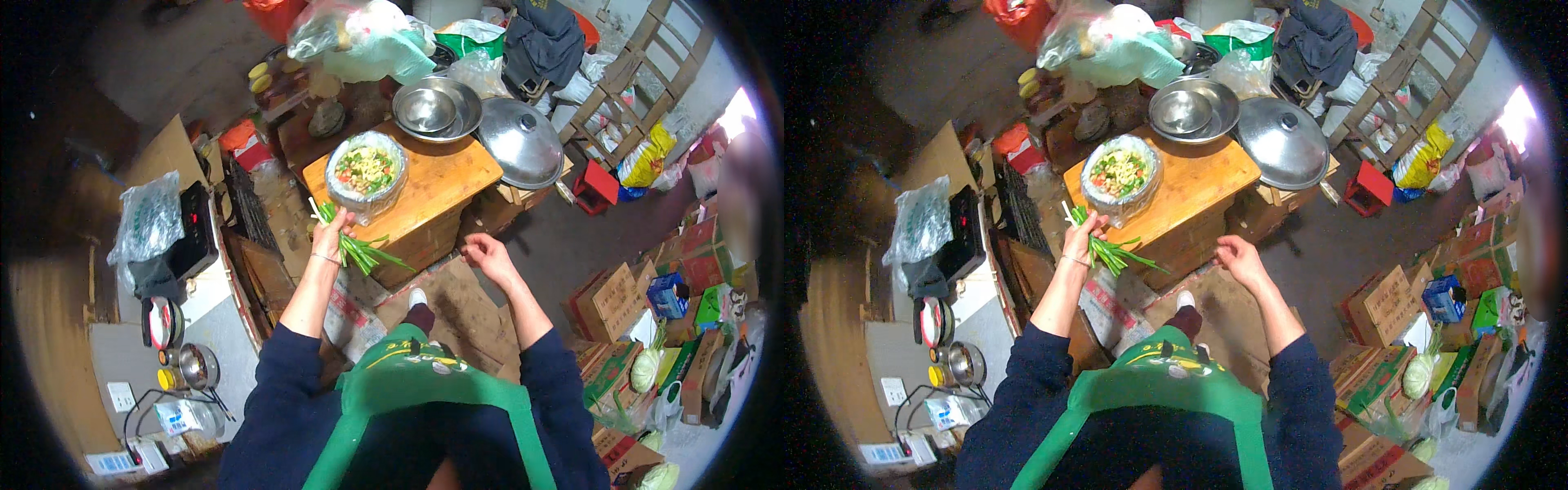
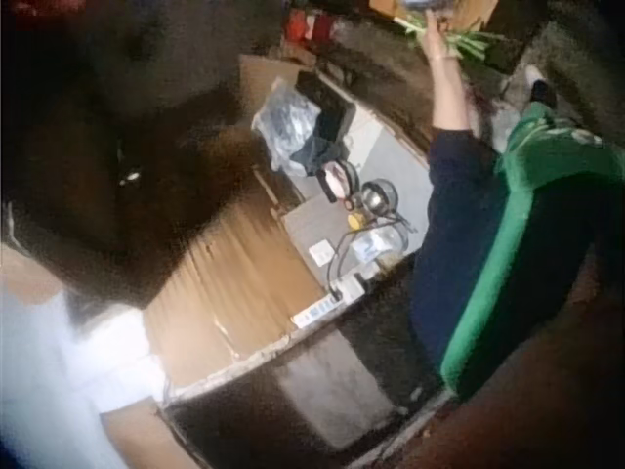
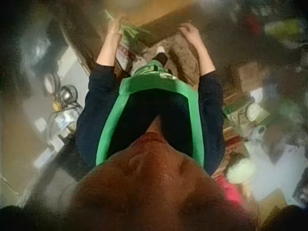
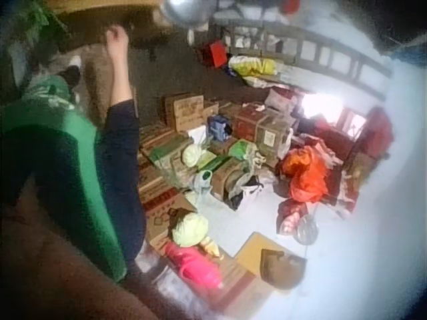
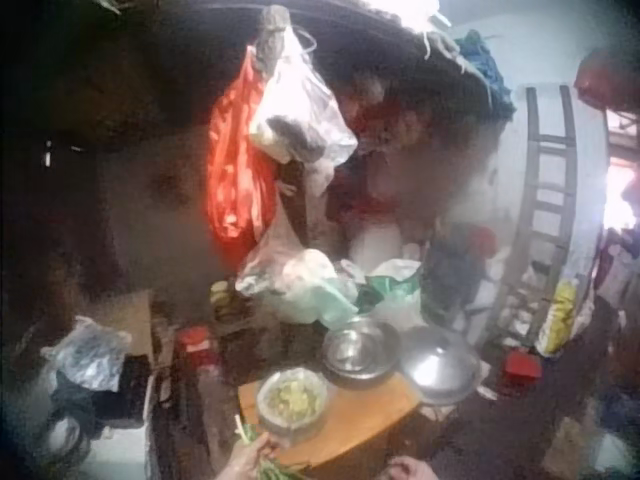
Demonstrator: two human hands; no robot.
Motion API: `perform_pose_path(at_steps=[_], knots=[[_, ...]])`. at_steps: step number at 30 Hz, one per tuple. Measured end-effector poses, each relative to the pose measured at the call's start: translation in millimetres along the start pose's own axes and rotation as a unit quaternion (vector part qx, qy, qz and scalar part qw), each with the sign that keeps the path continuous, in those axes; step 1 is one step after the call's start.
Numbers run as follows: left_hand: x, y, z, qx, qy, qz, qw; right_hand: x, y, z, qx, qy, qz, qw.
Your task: The person washes green onions under a tap, then chops them on a wooden cutting board using a knife. They then walk to an outdoor market stall and inspect various bulk spices and dried goods by hand.
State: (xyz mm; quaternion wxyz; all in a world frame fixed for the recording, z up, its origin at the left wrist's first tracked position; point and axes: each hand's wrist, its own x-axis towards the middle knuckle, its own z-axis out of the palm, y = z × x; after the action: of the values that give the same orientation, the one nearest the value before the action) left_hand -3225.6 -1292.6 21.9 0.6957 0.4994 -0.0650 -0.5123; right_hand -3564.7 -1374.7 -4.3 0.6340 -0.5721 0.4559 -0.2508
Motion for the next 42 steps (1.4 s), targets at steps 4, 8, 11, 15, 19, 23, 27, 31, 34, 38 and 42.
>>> perform_pose_path(at_steps=[4,8,11,15,19,23,27,31,34,38,42], knots=[[41.6,-4.8,8.8,-0.055,0.0,-0.038,0.998,49.0,-33.6,9.0,0.096,-0.01,0.038,0.995],[78.6,-8.6,18.0,-0.167,0.035,-0.055,0.984,105.4,-57.1,-8.4,0.144,-0.014,0.044,0.988],[94.9,5.0,25.6,-0.163,0.044,-0.056,0.984,134.7,-77.7,-7.8,0.209,0.039,0.047,0.976],[127.0,25.0,14.3,-0.115,0.054,-0.03,0.991,166.7,-82.8,-9.7,0.225,0.037,0.036,0.973],[146.3,30.2,-8.7,-0.118,0.027,-0.01,0.993,176.4,-71.7,-41.4,0.161,0.071,-0.002,0.984],[110.0,39.4,7.5,-0.043,0.102,0.021,0.994,193.6,-49.3,-118.0,-0.015,0.21,-0.043,0.977],[70.9,35.1,-6.4,0.04,0.124,0.084,0.988,223.5,-77.6,-182.4,-0.379,0.33,-0.107,0.858],[22.7,37.4,19.3,0.304,0.104,0.115,0.94,251.0,-115.1,-200.7,-0.443,0.264,-0.017,0.856],[5.4,35.2,57.4,0.523,0.023,0.155,0.838,263.0,-118.2,-212.3,-0.465,0.209,-0.015,0.86],[5.7,29.3,141.3,0.755,-0.074,0.141,0.637,273.3,-110.8,-238.4,-0.464,0.183,-0.07,0.864],[30.4,-0.9,188.6,0.808,-0.111,0.112,0.568,259.0,-122.6,-269.6,-0.457,0.19,-0.106,0.862]])
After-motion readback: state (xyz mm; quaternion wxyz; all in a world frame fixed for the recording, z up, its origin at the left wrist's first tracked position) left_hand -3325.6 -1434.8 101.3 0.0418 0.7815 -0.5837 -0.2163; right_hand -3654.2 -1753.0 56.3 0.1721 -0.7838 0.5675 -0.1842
